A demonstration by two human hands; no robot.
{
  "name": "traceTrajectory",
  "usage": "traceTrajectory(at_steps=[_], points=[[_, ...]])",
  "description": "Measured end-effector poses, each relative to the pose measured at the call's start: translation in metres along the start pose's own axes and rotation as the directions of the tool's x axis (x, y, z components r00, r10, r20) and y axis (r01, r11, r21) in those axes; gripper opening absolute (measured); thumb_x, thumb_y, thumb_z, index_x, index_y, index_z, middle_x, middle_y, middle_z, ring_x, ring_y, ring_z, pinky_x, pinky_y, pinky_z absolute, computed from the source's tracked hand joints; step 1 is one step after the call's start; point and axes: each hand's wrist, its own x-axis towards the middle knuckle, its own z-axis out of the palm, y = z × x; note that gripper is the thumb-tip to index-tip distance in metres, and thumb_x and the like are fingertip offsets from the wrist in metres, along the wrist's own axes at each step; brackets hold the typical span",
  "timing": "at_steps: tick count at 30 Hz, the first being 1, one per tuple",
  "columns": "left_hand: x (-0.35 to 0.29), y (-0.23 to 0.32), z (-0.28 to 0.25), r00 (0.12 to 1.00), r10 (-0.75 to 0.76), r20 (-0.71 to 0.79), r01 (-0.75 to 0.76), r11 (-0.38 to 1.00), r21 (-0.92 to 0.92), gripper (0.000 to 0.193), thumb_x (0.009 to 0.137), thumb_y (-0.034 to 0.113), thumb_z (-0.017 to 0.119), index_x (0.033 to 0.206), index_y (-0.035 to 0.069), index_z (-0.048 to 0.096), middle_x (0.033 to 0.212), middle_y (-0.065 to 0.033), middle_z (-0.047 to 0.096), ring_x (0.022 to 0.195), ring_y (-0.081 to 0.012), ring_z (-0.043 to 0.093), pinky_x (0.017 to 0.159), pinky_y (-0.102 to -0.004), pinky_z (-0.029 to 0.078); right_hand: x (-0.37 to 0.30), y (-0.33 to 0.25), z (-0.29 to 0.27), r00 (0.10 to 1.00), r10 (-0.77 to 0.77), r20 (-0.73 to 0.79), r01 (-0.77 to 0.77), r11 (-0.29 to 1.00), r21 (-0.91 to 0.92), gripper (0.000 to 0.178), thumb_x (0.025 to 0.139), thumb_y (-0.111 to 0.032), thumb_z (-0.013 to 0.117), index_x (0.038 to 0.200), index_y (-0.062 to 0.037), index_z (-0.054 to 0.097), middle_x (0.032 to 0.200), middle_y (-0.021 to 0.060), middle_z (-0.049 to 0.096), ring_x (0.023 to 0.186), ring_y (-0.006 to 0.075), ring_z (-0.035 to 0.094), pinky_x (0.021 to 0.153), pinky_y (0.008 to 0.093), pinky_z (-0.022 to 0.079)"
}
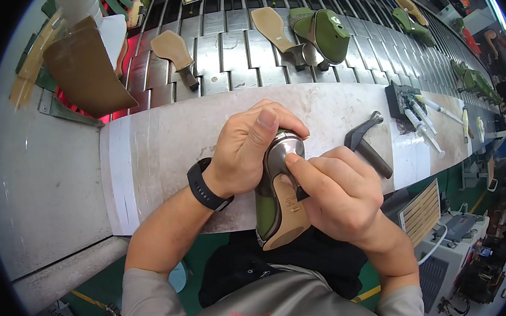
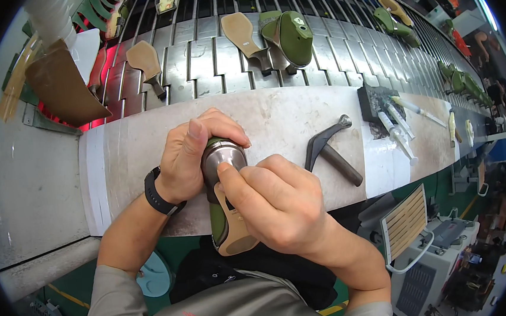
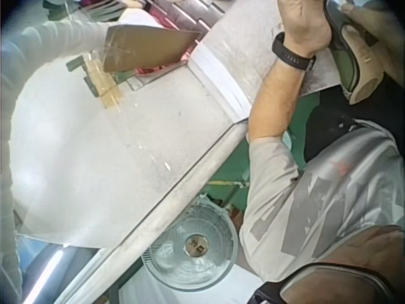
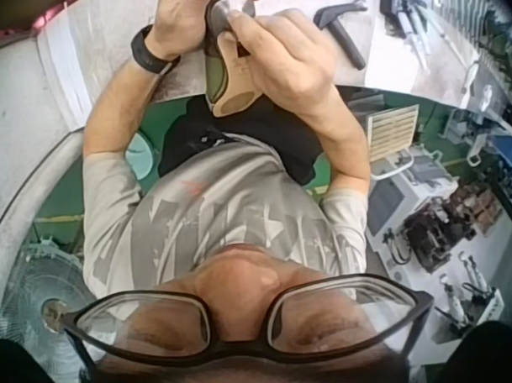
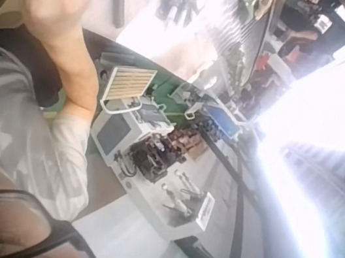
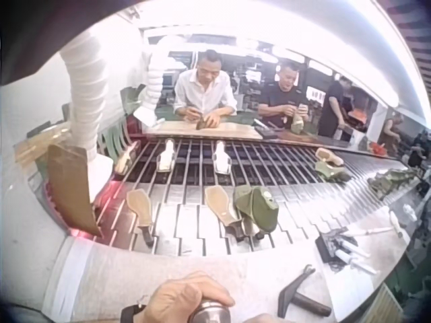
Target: The person assembles high-heeled shoes by taking soles and lasted uppers from a conveyor, pressing each sole onto its upper by hand, and tapping along the edges and heel with a hammer.
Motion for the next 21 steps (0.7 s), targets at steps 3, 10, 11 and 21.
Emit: traceTrajectory(at_steps=[3, 10, 11, 21], points=[[-0.002, 0.001, -0.004, 1.000, -0.002, 0.012, 0.002, 1.000, 0.020, 0.076, 0.119, 0.051, 0.024, 0.102, -0.001, 0.076, 0.102, -0.0163, 0.075, 0.098, -0.0251, 0.066, 0.093, -0.0388, 0.051, 0.003, -0.001, 0.003, 1.000, -0.008, 0.005, 0.008, 1.000, -0.010, 0.043, 0.066, -0.002, 0.075, 0.108, 0.0081, 0.076, 0.079, 0.0064, 0.062, 0.063, 0.0204, 0.058, 0.053, 0.0323, 0.048], [-0.005, 0.006, -0.007, 0.989, -0.141, 0.037, 0.142, 0.989, -0.041, 0.053, 0.113, 0.043, 0.051, 0.102, -0.003, 0.076, 0.101, -0.0136, 0.073, 0.098, -0.0221, 0.066, 0.092, -0.0361, 0.050, 0.008, 0.011, 0.004, 0.999, -0.043, 0.026, 0.043, 0.999, -0.028, 0.035, 0.072, -0.007, 0.075, 0.106, -0.0005, 0.077, 0.080, 0.0026, 0.059, 0.064, 0.0193, 0.055, 0.057, 0.0356, 0.046], [-0.003, 0.005, -0.008, 0.978, -0.206, 0.024, 0.208, 0.972, -0.110, 0.048, 0.111, 0.039, 0.055, 0.101, -0.003, 0.075, 0.101, -0.0133, 0.073, 0.098, -0.0217, 0.066, 0.093, -0.0359, 0.050, 0.006, 0.017, 0.007, 1.000, -0.012, 0.015, 0.012, 1.000, -0.013, 0.034, 0.070, -0.009, 0.078, 0.104, -0.0035, 0.076, 0.077, 0.0012, 0.058, 0.065, 0.0204, 0.057, 0.059, 0.0377, 0.046], [0.012, 0.006, 0.015, 0.965, -0.208, -0.162, 0.208, 0.978, -0.016, 0.033, 0.106, 0.027, 0.063, 0.096, -0.002, 0.077, 0.080, -0.0031, 0.070, 0.076, -0.0092, 0.060, 0.071, -0.0274, 0.049, 0.020, 0.018, -0.037, 0.613, 0.632, 0.474, -0.790, 0.487, 0.372, 0.045, 0.099, -0.038, 0.077, 0.088, 0.0058, 0.074, 0.070, 0.0122, 0.071, 0.062, 0.0182, 0.069, 0.060, 0.0357, 0.057]])
